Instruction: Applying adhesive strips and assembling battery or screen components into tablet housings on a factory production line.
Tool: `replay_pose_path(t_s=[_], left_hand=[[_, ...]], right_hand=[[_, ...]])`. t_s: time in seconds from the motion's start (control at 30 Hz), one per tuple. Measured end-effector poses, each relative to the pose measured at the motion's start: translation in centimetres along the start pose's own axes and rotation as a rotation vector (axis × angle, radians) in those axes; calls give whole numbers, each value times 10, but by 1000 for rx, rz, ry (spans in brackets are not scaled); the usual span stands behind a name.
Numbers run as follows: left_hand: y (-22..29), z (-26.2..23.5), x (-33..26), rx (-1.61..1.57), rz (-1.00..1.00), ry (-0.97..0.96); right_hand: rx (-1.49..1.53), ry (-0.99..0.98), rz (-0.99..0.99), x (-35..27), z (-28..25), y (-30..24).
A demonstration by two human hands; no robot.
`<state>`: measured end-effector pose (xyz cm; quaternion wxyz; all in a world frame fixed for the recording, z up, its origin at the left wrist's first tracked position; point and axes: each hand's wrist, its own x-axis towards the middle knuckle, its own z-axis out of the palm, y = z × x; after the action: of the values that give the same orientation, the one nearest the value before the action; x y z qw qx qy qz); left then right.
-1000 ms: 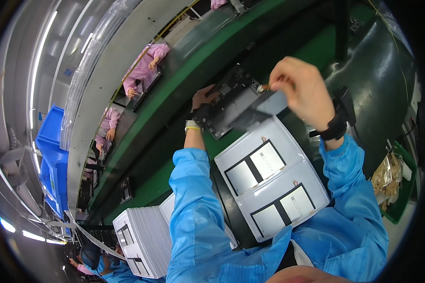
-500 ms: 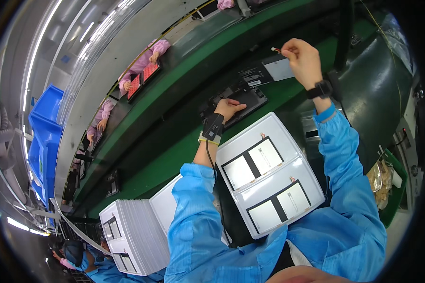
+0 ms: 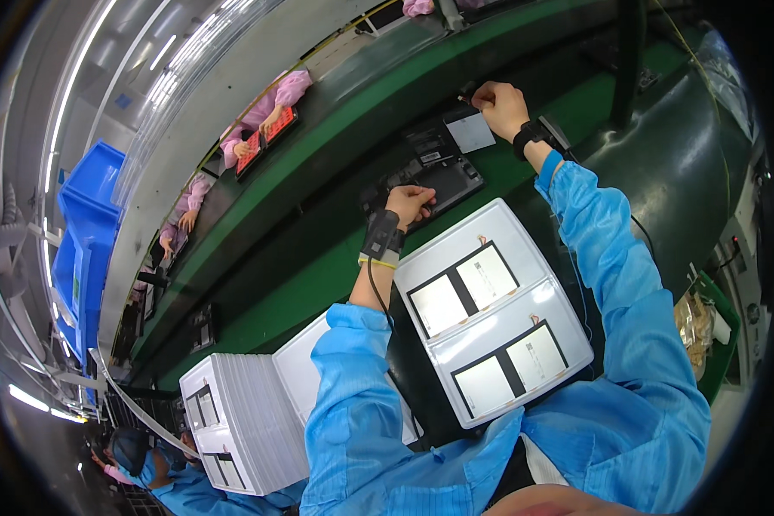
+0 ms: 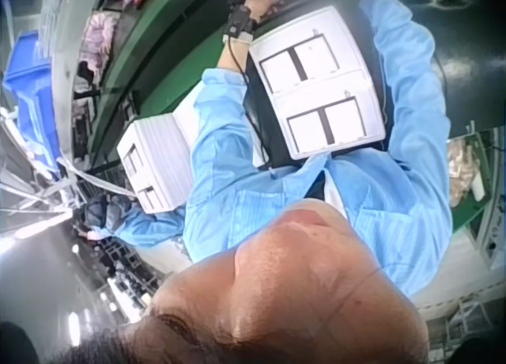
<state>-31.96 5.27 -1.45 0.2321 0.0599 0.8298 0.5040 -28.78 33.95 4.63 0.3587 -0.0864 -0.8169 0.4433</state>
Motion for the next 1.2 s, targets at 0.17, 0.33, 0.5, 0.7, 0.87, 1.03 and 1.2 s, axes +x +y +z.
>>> replay_pose_path(t_s=[0.17,0.33,0.5,0.7,0.87,1.03,1.2], left_hand=[[7,-16,-23,252,331,39],[24,-44,-49,148,442,118],[3,-86,-71,555,593,243],[-33,-77,-68,751,737,270],[-31,-74,-65,639,675,147],[-31,-78,-66,713,691,170],[-34,-83,-62,752,643,144]], right_hand=[[-25,-231,90,-8,25,12],[31,-465,130,-15,66,26],[57,-563,52,-30,101,22],[54,-511,7,-41,115,22],[69,-489,-60,-55,115,24],[78,-594,-195,-56,102,15],[-245,-856,-479,-68,81,-2]])
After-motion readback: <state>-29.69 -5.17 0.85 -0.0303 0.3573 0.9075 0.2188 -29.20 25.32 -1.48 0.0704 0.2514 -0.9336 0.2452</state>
